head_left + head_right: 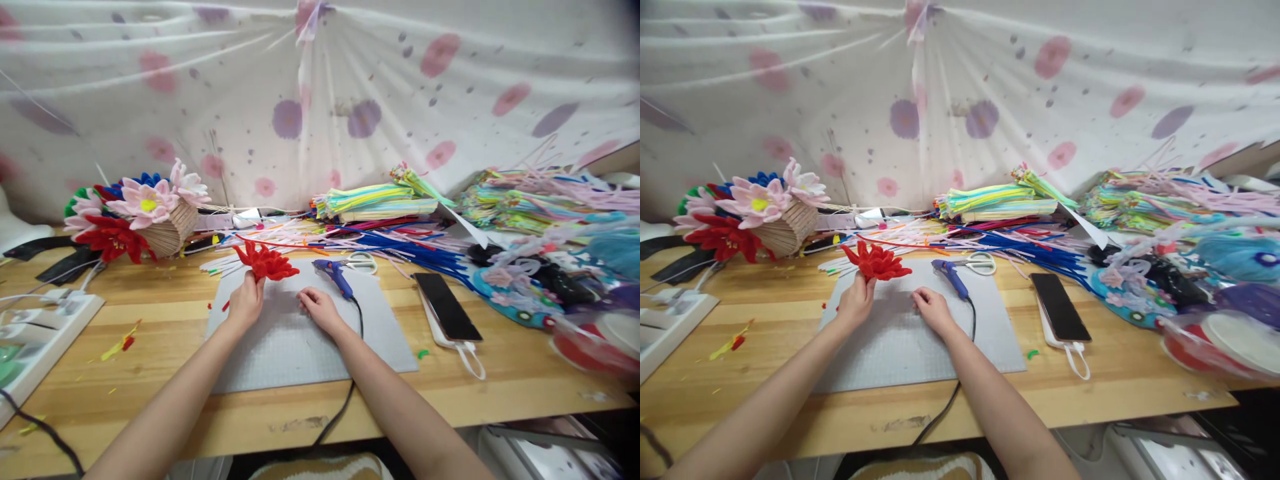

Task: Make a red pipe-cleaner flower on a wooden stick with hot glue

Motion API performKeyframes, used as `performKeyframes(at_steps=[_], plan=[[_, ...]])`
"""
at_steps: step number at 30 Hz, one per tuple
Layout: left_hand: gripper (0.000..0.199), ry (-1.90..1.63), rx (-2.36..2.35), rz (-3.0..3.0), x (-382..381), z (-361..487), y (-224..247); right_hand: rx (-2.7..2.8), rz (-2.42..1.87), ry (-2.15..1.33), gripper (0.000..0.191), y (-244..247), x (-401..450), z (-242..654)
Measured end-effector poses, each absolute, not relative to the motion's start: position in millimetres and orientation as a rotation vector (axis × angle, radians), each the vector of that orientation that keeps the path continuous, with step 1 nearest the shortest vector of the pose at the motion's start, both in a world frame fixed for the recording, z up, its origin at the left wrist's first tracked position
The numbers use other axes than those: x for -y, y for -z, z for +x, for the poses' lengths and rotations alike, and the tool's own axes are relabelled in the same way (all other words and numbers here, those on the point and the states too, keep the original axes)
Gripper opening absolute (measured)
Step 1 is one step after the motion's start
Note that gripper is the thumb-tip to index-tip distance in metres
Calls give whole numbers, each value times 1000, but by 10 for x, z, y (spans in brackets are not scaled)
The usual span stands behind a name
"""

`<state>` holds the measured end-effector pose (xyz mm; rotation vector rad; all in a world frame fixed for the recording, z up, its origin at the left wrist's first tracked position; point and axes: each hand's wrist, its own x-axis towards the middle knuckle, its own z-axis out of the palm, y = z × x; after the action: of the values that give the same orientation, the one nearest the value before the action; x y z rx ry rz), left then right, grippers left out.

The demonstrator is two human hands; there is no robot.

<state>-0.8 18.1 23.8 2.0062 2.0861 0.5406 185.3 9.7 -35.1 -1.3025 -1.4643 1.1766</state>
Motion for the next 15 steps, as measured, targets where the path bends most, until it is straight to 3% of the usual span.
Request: performKeyframes(at_steps=[9,15], plan=[[30,-279,-1962,2137,-239,-51,-248,1350,-1263,-1291,22,299,-88,1852],[21,-300,-1877,2087,-222,-178,-140,1226,-1227,-1409,26,226,-96,1888]])
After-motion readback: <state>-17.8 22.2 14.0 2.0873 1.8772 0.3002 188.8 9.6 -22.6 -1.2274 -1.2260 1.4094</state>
